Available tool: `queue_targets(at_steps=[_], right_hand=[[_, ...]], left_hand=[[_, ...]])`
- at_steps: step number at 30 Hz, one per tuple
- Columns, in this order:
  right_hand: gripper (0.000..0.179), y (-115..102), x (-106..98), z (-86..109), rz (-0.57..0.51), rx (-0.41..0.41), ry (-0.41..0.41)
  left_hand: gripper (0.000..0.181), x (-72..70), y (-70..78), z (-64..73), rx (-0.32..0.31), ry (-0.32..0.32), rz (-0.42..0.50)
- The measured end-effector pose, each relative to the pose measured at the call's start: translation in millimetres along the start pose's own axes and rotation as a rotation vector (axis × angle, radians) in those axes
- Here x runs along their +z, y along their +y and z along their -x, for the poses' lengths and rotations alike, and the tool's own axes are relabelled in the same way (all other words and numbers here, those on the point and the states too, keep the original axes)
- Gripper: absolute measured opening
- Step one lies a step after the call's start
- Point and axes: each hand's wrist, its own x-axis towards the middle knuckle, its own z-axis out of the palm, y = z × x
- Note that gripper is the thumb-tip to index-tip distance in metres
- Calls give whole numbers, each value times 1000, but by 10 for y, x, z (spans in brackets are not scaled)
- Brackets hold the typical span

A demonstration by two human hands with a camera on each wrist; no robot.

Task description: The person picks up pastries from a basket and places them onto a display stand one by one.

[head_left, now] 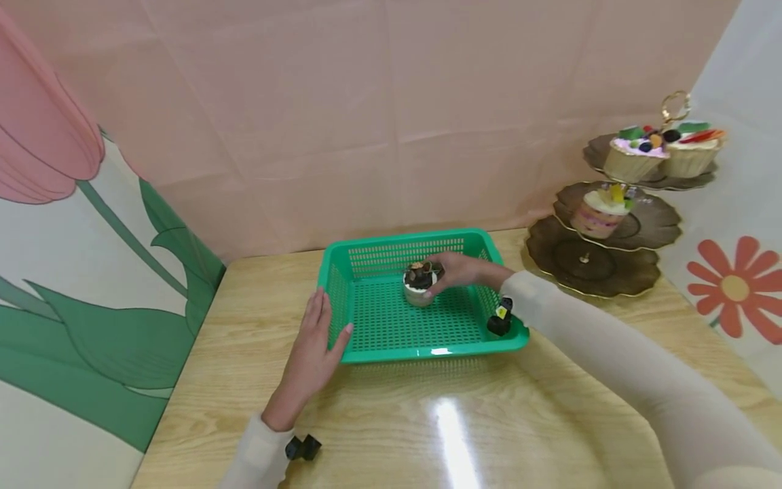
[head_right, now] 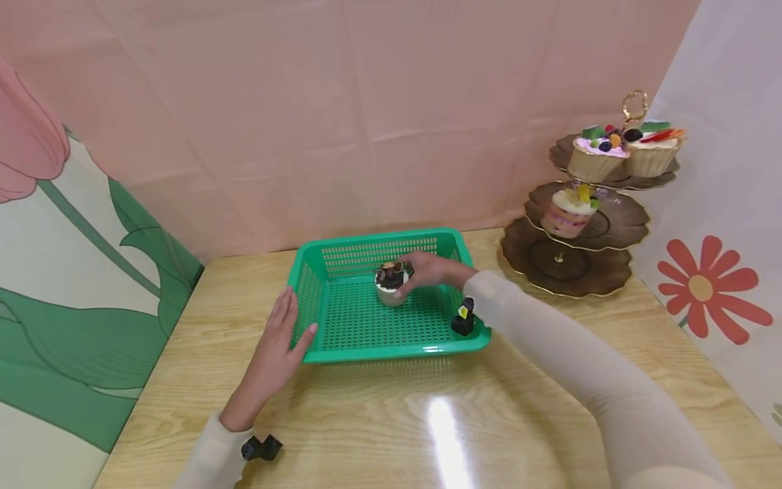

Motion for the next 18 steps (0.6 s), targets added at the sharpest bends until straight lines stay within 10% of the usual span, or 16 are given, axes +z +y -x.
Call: queue_targets(at_steps=[18], right_hand=[[87, 1, -15, -28, 56, -40, 97]], left_hand=[[80, -2, 8, 4, -1, -1, 6]])
